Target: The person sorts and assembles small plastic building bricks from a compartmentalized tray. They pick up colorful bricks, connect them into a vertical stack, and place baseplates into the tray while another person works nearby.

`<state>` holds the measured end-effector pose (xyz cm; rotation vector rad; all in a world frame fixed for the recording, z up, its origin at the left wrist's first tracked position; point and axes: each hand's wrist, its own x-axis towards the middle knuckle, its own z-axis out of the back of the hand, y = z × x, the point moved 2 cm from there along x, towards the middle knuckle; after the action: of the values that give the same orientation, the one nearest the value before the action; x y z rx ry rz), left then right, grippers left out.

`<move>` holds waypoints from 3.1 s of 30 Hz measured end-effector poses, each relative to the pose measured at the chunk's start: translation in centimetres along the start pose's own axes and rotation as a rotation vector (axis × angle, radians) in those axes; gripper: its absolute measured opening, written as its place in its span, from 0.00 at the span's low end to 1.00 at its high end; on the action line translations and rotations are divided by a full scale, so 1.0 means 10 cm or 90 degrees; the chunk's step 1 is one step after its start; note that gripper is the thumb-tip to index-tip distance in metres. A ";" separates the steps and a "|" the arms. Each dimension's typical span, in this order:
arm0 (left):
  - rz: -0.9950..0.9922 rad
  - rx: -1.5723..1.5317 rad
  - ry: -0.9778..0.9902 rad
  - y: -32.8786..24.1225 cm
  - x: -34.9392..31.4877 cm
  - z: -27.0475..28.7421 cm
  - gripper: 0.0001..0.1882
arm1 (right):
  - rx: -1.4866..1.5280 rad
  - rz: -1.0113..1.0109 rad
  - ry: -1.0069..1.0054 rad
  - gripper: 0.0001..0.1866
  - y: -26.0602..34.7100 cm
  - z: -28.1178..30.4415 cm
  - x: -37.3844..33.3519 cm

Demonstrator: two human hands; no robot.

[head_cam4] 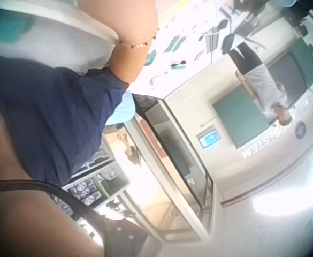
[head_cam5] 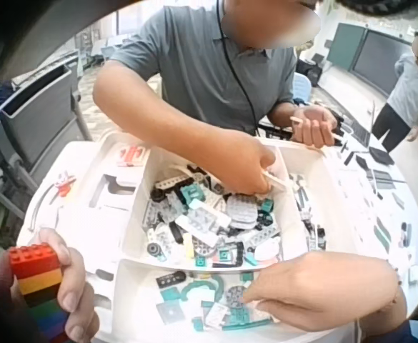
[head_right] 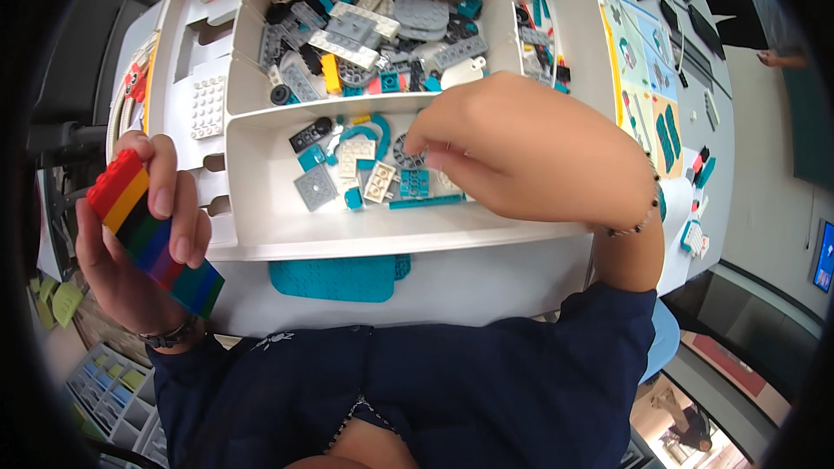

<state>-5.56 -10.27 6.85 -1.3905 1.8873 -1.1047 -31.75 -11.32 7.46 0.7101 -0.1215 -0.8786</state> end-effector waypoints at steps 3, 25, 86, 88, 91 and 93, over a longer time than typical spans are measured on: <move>0.026 -0.024 -0.014 -0.02 0.05 -0.03 0.27 | 0.078 -0.023 -0.160 0.10 0.08 0.23 -0.07; 0.049 0.203 -0.003 -0.20 0.01 0.04 0.25 | -0.326 0.213 -0.163 0.07 -0.10 -0.02 0.93; -0.663 0.566 0.367 0.17 0.97 -2.03 0.18 | 1.159 0.390 -0.174 0.39 0.02 0.34 -0.40; -0.673 0.555 0.373 0.17 0.95 -2.04 0.18 | 1.117 0.400 -0.227 0.40 0.02 0.36 -0.43; -0.672 0.604 0.403 0.18 0.92 -2.12 0.18 | 1.013 0.468 -0.270 0.39 0.06 0.43 -0.46; -0.717 0.637 0.398 0.18 0.93 -2.14 0.19 | 1.012 0.510 -0.317 0.40 0.07 0.40 -0.48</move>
<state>-26.64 -12.56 16.70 -1.4639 0.3524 -2.7226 -35.90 -9.58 11.81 1.6930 -1.5569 0.0209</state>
